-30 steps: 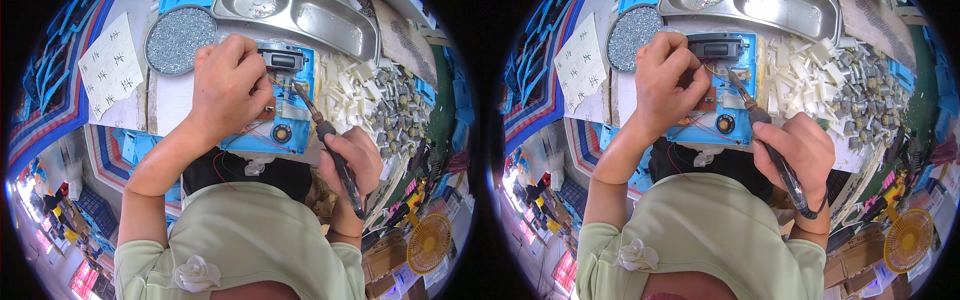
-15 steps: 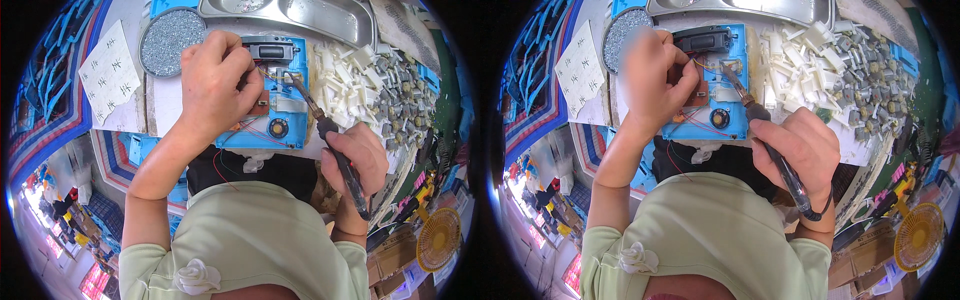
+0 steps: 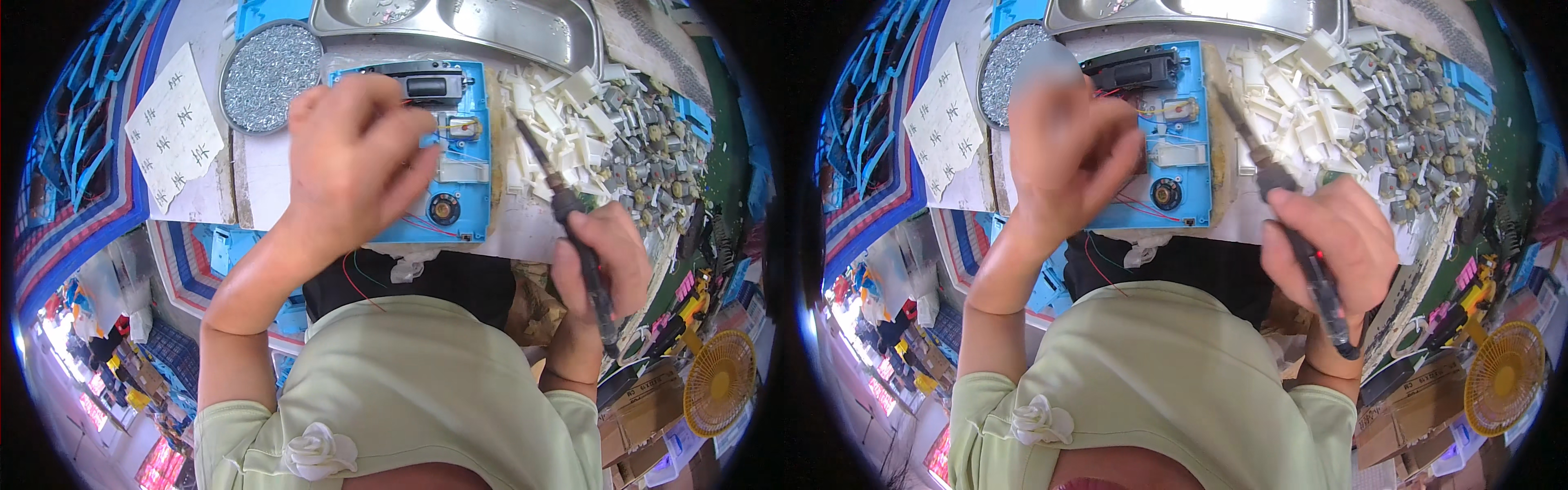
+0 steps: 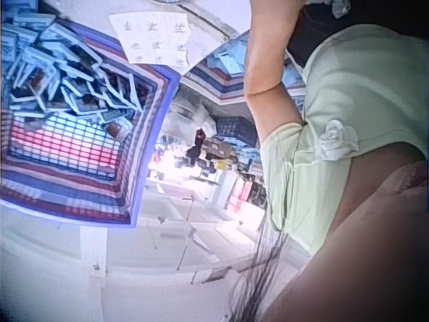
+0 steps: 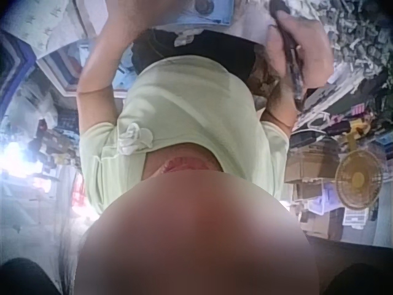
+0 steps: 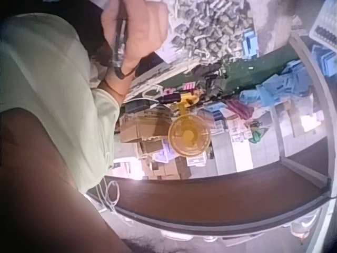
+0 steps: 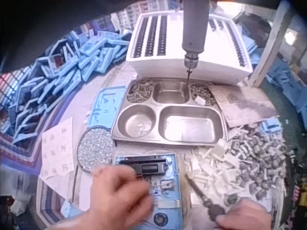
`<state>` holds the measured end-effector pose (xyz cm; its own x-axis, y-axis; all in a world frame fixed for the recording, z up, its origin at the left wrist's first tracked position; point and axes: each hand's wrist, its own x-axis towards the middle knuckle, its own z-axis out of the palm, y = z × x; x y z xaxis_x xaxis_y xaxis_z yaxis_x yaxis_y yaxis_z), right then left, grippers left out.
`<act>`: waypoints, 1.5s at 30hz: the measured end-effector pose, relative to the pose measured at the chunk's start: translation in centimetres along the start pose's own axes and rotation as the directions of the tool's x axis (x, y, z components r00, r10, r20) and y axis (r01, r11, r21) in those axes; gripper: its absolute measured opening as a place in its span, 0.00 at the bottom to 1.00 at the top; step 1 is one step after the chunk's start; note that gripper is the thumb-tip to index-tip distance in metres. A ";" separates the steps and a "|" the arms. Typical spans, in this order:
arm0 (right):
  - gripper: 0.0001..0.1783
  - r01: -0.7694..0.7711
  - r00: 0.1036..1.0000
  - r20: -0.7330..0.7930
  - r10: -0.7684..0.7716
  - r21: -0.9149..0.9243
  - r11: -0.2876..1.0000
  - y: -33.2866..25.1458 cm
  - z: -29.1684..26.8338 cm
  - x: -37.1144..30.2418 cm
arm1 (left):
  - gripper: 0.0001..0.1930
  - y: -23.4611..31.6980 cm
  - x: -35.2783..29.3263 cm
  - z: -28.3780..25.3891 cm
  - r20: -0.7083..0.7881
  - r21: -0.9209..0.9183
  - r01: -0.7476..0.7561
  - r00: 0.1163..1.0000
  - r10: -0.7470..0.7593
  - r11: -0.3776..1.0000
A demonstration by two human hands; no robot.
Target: Assembling electronic components into a blue plastic casing, involving soldering and manual part placement.
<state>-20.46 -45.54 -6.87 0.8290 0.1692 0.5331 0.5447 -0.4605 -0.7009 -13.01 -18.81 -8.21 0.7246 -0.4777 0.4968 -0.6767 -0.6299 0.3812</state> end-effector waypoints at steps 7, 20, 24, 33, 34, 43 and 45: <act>0.18 -0.034 0.997 -0.072 0.030 -0.068 0.997 -0.1 -1.7 -1.1 | 0.14 1.0 1.4 1.8 0.283 -0.012 -0.162 0.946 0.158 0.987; 0.19 -0.118 0.981 -0.147 0.123 0.044 0.992 0.1 2.3 -0.6 | 0.12 -0.2 -0.3 0.4 0.220 -0.340 0.052 0.975 0.026 0.939; 0.24 -0.391 0.896 -0.072 0.438 0.340 0.855 -1.8 5.0 -0.6 | 0.08 0.6 -0.5 -0.3 0.367 -0.387 0.370 0.902 -0.226 0.845; 0.25 -0.361 0.930 -0.011 0.367 0.155 0.919 -3.1 7.7 -2.6 | 0.07 -0.7 -0.7 0.1 0.314 -0.482 0.263 0.942 -0.116 0.836; 0.25 -0.358 0.930 -0.032 0.367 0.161 0.920 -3.2 7.7 -2.7 | 0.07 -0.7 -0.9 0.2 0.294 -0.493 0.238 0.951 -0.097 0.837; 0.27 -0.347 0.936 -0.018 0.351 0.103 0.932 -3.5 7.4 -3.1 | 0.08 -0.6 -1.3 0.4 0.258 -0.464 0.126 0.966 -0.002 0.877; 0.26 -0.333 0.940 -0.038 0.340 0.126 0.934 -2.9 6.1 -3.6 | 0.07 -0.4 -1.3 0.2 0.286 -0.444 0.114 0.958 0.020 0.889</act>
<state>-24.29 -39.47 -9.66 0.9594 -0.0307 0.2805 0.2488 -0.3772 -0.8921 -13.62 -18.09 -9.17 0.7181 -0.6453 0.2605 -0.5767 -0.3423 0.7418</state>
